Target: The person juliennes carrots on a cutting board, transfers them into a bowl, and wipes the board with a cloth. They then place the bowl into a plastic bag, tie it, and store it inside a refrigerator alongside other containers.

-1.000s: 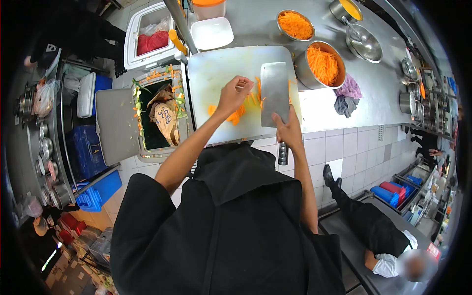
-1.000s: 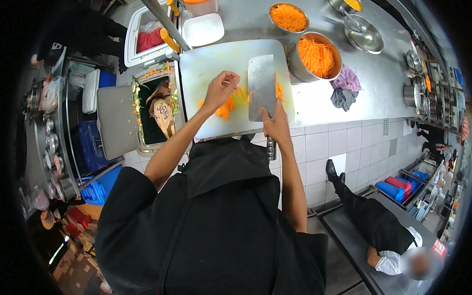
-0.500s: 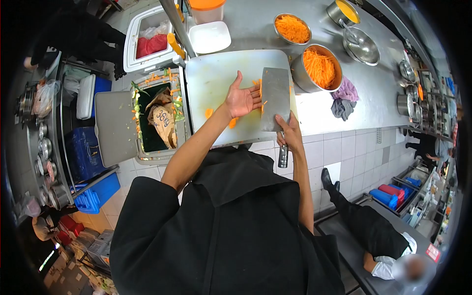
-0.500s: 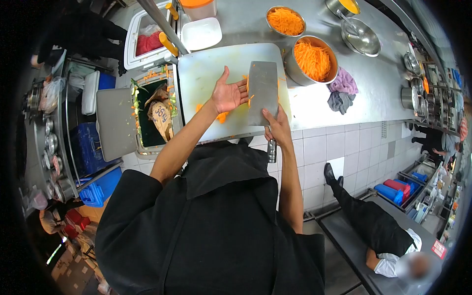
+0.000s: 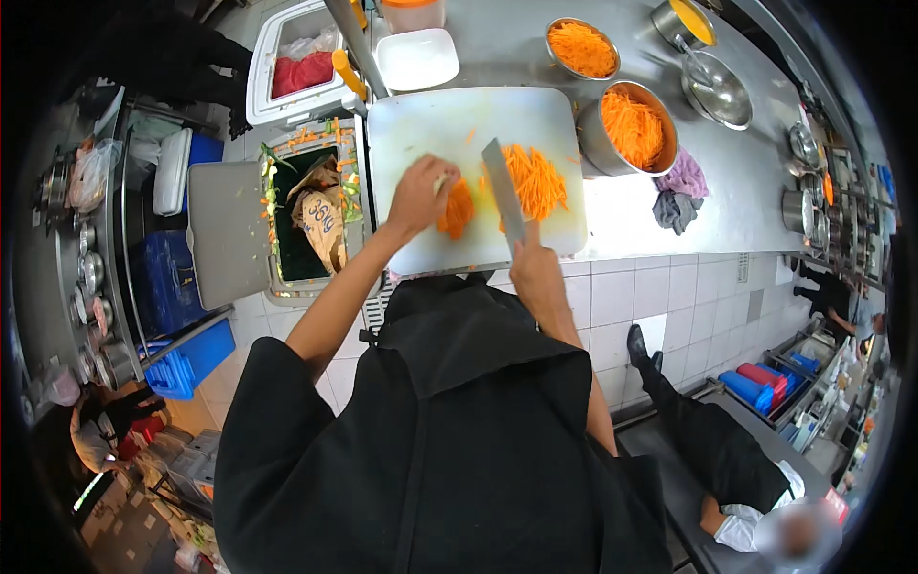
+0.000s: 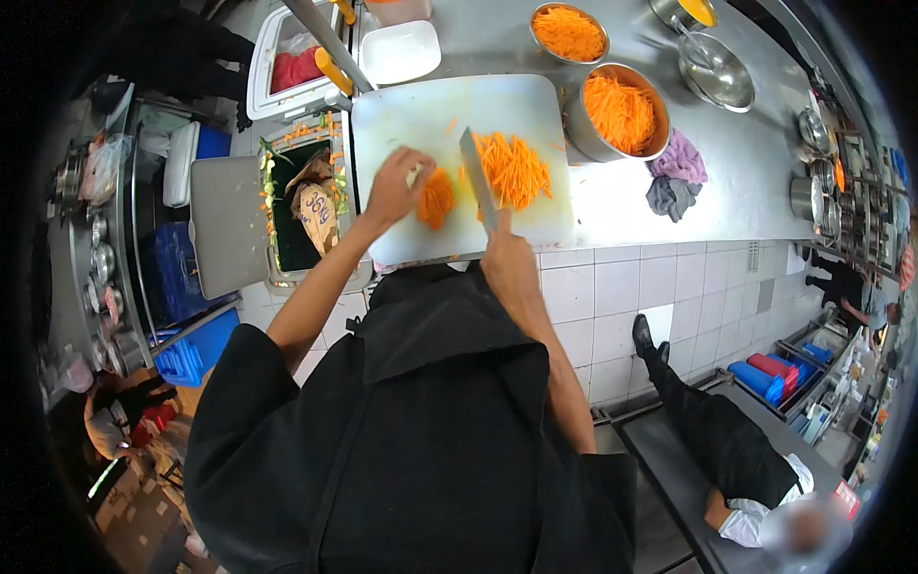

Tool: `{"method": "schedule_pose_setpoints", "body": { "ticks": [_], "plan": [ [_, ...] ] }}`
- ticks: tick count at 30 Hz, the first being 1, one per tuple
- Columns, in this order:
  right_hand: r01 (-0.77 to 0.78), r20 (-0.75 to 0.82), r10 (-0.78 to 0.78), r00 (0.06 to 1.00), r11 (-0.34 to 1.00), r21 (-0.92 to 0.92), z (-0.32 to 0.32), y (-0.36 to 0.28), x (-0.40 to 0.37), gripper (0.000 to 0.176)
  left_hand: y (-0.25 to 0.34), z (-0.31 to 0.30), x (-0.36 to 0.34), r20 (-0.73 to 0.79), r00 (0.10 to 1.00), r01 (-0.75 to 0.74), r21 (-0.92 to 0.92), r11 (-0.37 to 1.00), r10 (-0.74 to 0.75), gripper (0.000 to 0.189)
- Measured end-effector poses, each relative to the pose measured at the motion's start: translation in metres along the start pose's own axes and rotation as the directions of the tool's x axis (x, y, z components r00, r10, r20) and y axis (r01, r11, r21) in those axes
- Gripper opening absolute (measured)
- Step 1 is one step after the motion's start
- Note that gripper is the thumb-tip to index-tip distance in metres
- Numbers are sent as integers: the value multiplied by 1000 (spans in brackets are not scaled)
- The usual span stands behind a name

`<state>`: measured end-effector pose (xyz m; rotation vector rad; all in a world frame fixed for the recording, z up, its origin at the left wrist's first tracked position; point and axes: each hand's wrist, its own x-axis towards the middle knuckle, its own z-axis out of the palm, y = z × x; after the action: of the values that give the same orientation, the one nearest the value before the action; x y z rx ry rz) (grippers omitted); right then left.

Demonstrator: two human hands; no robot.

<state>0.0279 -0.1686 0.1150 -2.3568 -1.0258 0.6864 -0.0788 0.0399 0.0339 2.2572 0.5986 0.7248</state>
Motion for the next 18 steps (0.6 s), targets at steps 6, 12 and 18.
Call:
{"method": "schedule_pose_setpoints", "body": {
  "ticks": [6, 12, 18],
  "plan": [
    [46, 74, -41, 996, 997, -68, 42, 3, 6, 25, -6, 23, -34, 46, 985, -174, 160, 972, 168, 12],
    [45, 114, -35, 993, 996, -82, 24, -13, 8, 34, -16, 33, -39, 43, 988, -151, 199, 968, 146, 18],
    [53, 151, -33, 988, 991, -126, 29, -24, -1, 37, -12, 24, -37, 125, 980, -182, 222, 958, 157, 24]
  ]
}}
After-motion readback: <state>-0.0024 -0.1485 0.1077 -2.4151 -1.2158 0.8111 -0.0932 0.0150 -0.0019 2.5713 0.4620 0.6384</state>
